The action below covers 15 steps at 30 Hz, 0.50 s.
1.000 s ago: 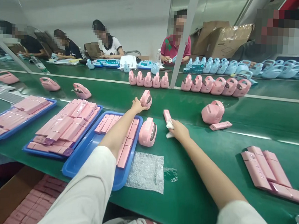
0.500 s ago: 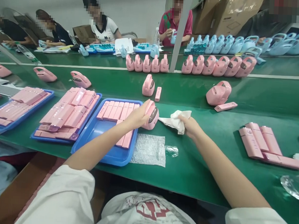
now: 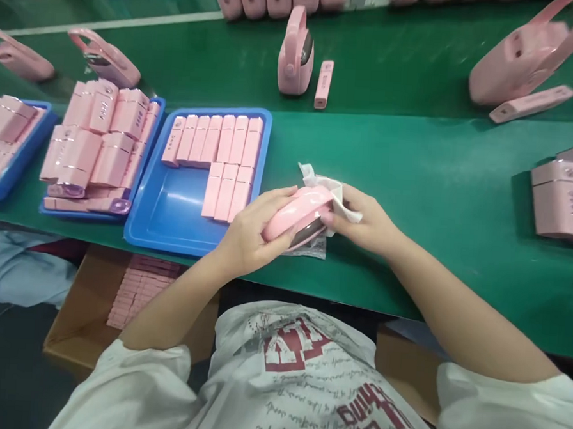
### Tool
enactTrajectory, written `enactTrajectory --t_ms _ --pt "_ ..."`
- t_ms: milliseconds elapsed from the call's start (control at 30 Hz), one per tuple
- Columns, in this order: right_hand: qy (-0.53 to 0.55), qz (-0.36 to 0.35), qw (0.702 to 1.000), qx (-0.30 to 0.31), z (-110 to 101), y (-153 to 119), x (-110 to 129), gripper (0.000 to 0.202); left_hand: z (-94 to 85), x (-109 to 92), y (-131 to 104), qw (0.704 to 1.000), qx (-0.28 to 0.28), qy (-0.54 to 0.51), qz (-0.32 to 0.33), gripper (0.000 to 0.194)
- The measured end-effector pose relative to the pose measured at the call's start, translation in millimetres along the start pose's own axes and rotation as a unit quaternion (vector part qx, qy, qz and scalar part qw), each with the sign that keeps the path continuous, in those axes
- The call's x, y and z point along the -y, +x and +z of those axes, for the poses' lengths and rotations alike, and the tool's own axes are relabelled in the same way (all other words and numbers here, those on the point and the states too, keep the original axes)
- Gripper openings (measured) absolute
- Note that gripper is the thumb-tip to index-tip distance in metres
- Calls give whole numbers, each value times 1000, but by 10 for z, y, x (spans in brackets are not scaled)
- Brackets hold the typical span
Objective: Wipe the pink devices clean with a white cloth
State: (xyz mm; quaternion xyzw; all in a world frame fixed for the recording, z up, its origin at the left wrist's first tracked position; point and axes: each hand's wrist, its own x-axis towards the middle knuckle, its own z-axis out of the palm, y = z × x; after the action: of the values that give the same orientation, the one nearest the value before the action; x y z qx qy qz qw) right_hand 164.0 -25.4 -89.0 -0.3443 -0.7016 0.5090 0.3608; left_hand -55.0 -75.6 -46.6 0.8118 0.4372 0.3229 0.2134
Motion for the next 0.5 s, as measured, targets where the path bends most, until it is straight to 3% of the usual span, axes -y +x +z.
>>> enactTrajectory --t_ms 100,200,300,500 --pt "-32 -63 995 75 -46 13 -64 84 100 16 -114 1000 -15 9 26 65" --pt "-38 -69 992 97 -61 54 -132 93 203 37 -216 999 -21 18 -24 84" --pt "-32 -64 992 100 -49 92 -187 94 274 65 -263 997 -32 15 -68 84" --pt "8 -47 995 82 14 135 -249 94 276 81 -218 995 -46 45 -71 82"
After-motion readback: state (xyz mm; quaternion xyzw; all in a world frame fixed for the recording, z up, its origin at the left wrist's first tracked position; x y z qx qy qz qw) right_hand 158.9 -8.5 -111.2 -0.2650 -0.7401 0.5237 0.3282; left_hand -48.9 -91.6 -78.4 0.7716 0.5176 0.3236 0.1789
